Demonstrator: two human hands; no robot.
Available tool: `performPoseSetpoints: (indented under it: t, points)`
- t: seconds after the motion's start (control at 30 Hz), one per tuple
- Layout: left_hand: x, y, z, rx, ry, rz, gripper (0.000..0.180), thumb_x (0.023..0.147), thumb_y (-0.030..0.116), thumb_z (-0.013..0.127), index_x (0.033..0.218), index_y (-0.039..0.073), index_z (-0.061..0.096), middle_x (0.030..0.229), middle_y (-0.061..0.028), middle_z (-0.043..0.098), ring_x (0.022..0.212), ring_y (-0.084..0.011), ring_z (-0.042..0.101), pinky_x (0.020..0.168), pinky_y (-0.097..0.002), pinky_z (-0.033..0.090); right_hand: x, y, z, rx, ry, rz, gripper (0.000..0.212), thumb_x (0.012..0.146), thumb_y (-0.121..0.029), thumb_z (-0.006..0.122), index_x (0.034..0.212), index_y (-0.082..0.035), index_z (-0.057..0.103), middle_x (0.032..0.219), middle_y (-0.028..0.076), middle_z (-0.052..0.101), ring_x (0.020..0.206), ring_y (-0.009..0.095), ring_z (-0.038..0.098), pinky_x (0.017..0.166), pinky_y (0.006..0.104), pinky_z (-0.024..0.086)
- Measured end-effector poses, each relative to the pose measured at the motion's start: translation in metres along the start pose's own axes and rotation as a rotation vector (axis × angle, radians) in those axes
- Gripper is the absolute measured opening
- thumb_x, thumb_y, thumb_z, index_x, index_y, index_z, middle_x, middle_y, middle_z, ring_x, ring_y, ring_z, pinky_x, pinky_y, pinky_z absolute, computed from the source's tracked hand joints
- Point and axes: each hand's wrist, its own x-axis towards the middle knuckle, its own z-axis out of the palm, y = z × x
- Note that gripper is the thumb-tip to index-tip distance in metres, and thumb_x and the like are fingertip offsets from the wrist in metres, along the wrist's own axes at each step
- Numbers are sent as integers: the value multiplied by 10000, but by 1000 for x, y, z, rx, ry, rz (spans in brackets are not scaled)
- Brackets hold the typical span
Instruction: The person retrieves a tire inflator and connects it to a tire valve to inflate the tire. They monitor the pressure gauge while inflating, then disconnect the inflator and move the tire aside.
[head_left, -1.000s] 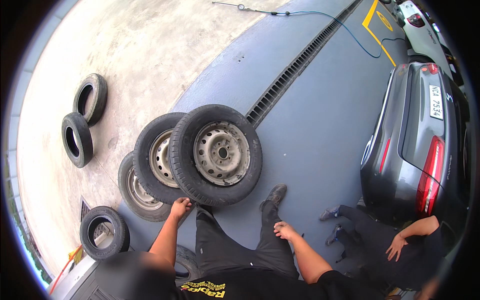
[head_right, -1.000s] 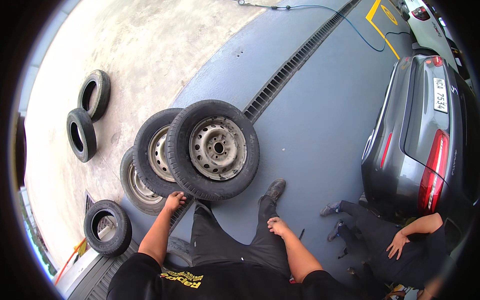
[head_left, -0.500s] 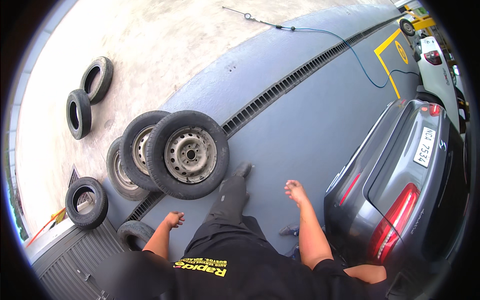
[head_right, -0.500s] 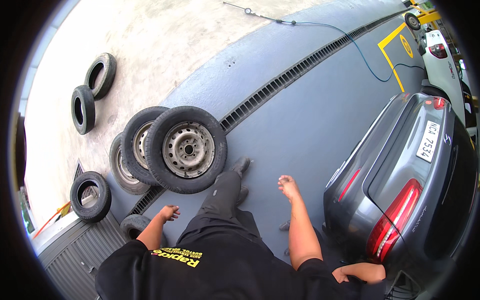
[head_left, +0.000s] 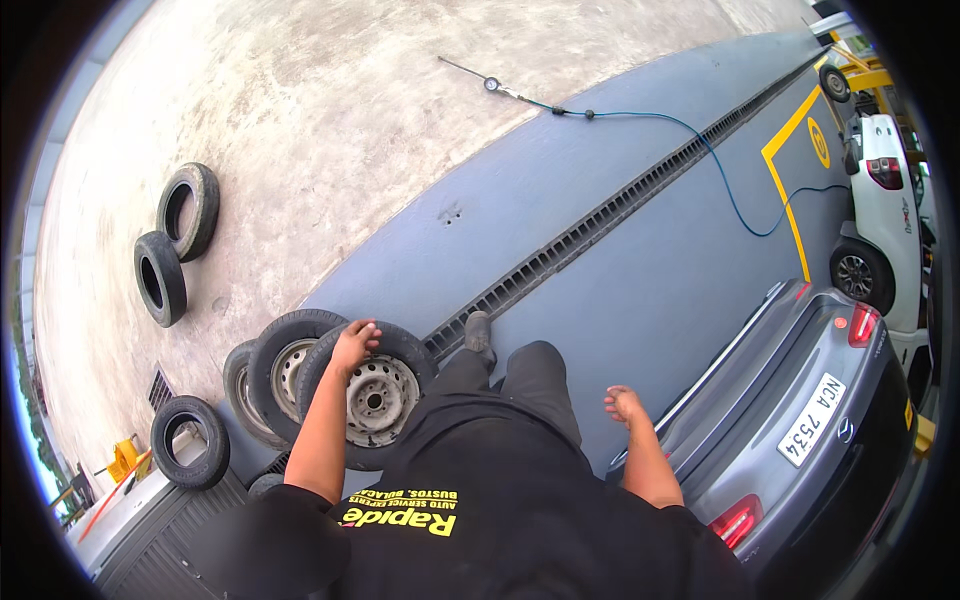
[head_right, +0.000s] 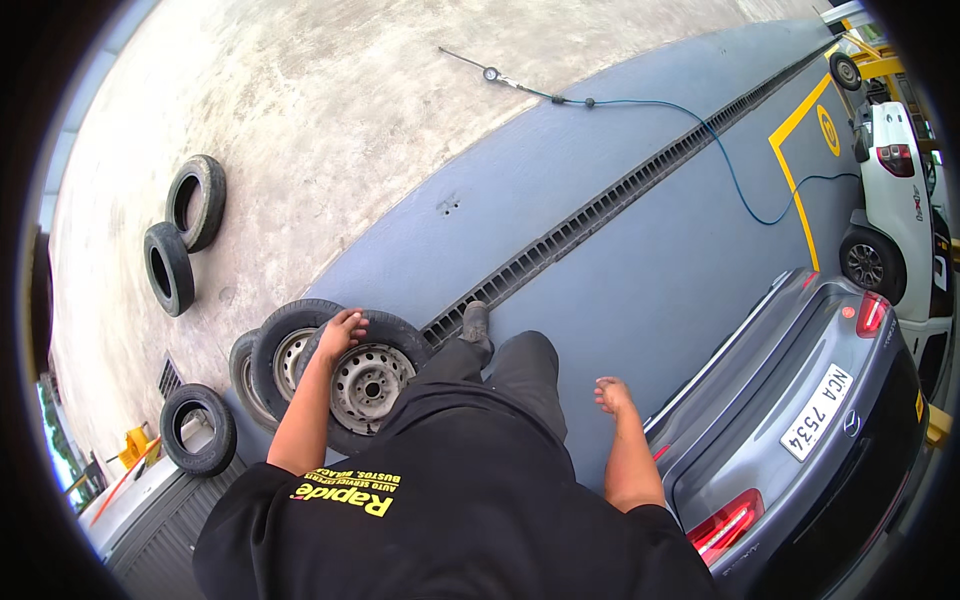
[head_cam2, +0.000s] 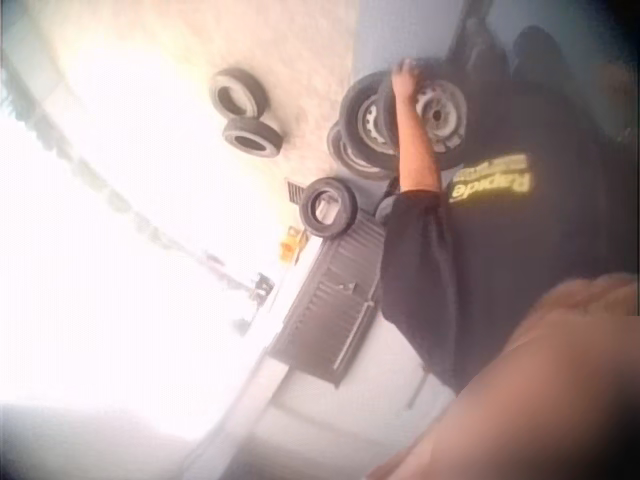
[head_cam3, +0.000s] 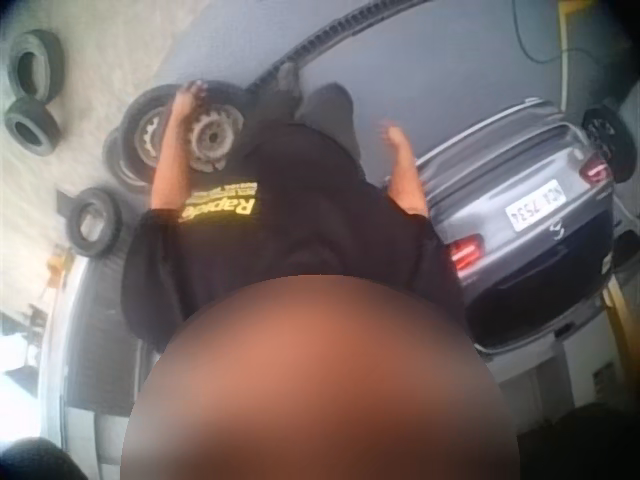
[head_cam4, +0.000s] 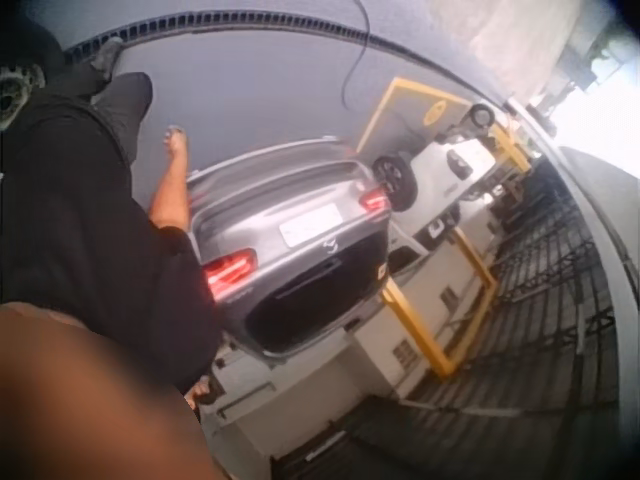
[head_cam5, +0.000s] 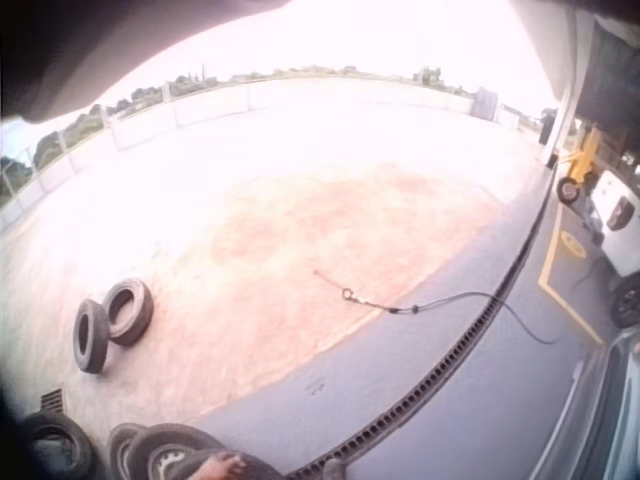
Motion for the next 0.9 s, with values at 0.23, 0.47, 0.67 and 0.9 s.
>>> performPoseSetpoints:
  t: [0.23,0.47,0.67,0.9]
  points:
    - [74,232,10,-60,-18,273,424,999,343,523,1348,103,551,1155,-53,671,1031,-160,611,896,-335,455,49,-146,-74,-19,-89,29,461,938,-397,589,1329,-154,557,1089,27,668,956,179,639,755,365,487]
    - [143,174,11,101,-64,-576,379,928,161,489,1301,165,554,1079,-37,672,837,-189,618,707,-351,486,139,-449,-115,-223,-9,-146,375,915,-385,638,1199,-142,600,911,14,656,743,160,616,588,361,486]
    - [187,193,17,183,-407,-556,399,895,90,488,1277,177,562,1001,-29,686,777,-195,633,690,-388,489,142,-734,-109,-149,-6,-521,475,876,-312,704,1256,-53,583,915,98,692,865,229,644,789,365,512]
    - [406,387,22,-228,144,-214,421,961,192,487,1371,97,507,1165,-64,637,1002,-147,581,857,-328,451,284,-880,3,-601,-69,-503,569,891,-426,665,1305,-54,546,1146,111,686,1166,303,602,1028,392,444]
